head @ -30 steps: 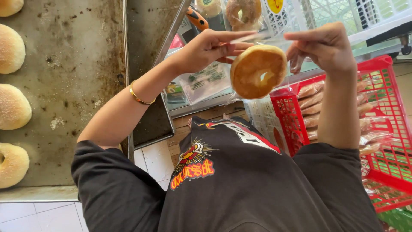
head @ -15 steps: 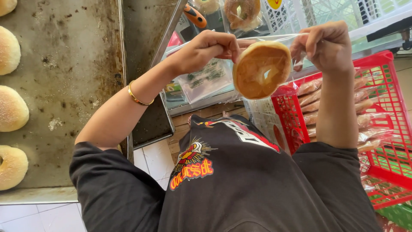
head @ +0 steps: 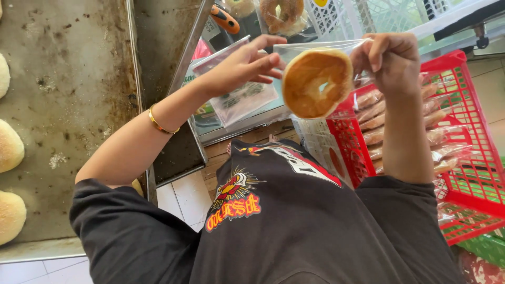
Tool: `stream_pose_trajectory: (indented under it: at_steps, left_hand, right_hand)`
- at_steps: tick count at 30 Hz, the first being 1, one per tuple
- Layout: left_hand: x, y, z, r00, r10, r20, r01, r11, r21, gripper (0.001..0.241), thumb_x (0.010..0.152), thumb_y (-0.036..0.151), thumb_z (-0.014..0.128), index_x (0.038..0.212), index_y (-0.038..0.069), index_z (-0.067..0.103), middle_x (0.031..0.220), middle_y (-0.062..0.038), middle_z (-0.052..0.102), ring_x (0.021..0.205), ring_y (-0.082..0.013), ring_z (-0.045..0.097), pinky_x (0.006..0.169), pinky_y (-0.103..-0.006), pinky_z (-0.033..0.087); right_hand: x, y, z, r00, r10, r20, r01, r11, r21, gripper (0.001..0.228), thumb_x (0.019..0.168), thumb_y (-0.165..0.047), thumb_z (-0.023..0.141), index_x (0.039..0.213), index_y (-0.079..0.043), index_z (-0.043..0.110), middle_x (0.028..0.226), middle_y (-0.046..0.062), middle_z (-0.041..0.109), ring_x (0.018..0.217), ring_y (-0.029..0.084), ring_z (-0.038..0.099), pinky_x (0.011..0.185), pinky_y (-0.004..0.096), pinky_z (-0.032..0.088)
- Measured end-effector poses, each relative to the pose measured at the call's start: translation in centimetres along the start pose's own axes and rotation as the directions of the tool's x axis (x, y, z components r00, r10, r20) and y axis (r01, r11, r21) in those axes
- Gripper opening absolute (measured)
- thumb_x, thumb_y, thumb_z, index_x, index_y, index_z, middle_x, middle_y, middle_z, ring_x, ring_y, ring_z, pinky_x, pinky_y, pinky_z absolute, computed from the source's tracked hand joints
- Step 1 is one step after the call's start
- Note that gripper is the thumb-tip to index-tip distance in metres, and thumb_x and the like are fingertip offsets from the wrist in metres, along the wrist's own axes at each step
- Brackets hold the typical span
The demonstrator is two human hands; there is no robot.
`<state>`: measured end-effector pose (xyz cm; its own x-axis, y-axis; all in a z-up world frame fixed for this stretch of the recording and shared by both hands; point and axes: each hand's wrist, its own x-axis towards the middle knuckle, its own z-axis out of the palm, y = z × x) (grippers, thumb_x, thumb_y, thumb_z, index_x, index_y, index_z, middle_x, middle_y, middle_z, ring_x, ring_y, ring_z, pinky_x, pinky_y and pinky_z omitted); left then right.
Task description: Placing pastries into plastic bags and organizing them into a red plastic crate.
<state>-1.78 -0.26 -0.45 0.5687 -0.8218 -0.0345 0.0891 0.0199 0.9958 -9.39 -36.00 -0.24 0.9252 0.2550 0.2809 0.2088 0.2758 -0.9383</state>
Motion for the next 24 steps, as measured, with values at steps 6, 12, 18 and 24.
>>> stream_pose_trajectory:
  at_steps: [6, 12, 18, 24]
  left_hand:
    - [-0.3, 1.2, 1.7, 0.999, -0.005, 0.047, 0.010, 0.995, -0.101, 0.064, 0.100, 0.051, 0.064, 0.144, 0.005, 0.054, 0.121, -0.009, 0.073, 0.112, -0.0167, 0.073, 0.098, -0.0342, 0.062]
    - [-0.9, 3.7, 1.5, 0.990, 0.092, -0.108, -0.081, 0.991, 0.103, 0.040, 0.103, 0.033, 0.069, 0.130, 0.003, 0.068, 0.103, -0.006, 0.077, 0.091, -0.0098, 0.070, 0.081, -0.0278, 0.060]
    - [0.7, 10.3, 1.7, 0.942, 0.328, -0.070, -0.217, 0.755, 0.619, 0.023, 0.107, 0.021, 0.074, 0.124, 0.005, 0.073, 0.096, -0.006, 0.077, 0.082, -0.0099, 0.069, 0.074, -0.0277, 0.057]
    - [7.6, 11.6, 5.2, 0.896, 0.442, 0.048, -0.334, 0.599, 0.728, 0.020, 0.105, 0.025, 0.077, 0.113, 0.007, 0.073, 0.088, -0.008, 0.074, 0.077, -0.0176, 0.072, 0.065, -0.0338, 0.056]
  right_hand:
    - [-0.6, -0.3, 1.8, 0.997, -0.020, 0.070, 0.020, 1.000, 0.008, 0.032, 0.112, 0.000, 0.051, 0.080, 0.001, 0.055, 0.086, 0.019, 0.067, 0.068, 0.017, 0.062, 0.060, 0.024, 0.048]
    - [-1.0, -4.9, 3.8, 0.997, -0.047, -0.069, 0.013, 0.907, -0.422, 0.022, 0.102, -0.010, 0.065, 0.116, 0.002, 0.054, 0.104, 0.013, 0.063, 0.086, 0.013, 0.065, 0.071, 0.023, 0.055]
    - [-6.5, -4.1, 3.7, 0.987, 0.022, -0.158, -0.122, 0.740, -0.661, 0.010, 0.101, -0.001, 0.069, 0.105, -0.004, 0.060, 0.098, 0.009, 0.068, 0.089, 0.008, 0.070, 0.070, 0.026, 0.056]
    - [-8.3, -9.4, 13.3, 0.935, 0.223, 0.275, 0.061, 0.664, -0.746, 0.033, 0.089, -0.005, 0.071, 0.122, -0.009, 0.069, 0.103, 0.007, 0.078, 0.093, 0.020, 0.071, 0.081, 0.042, 0.054]
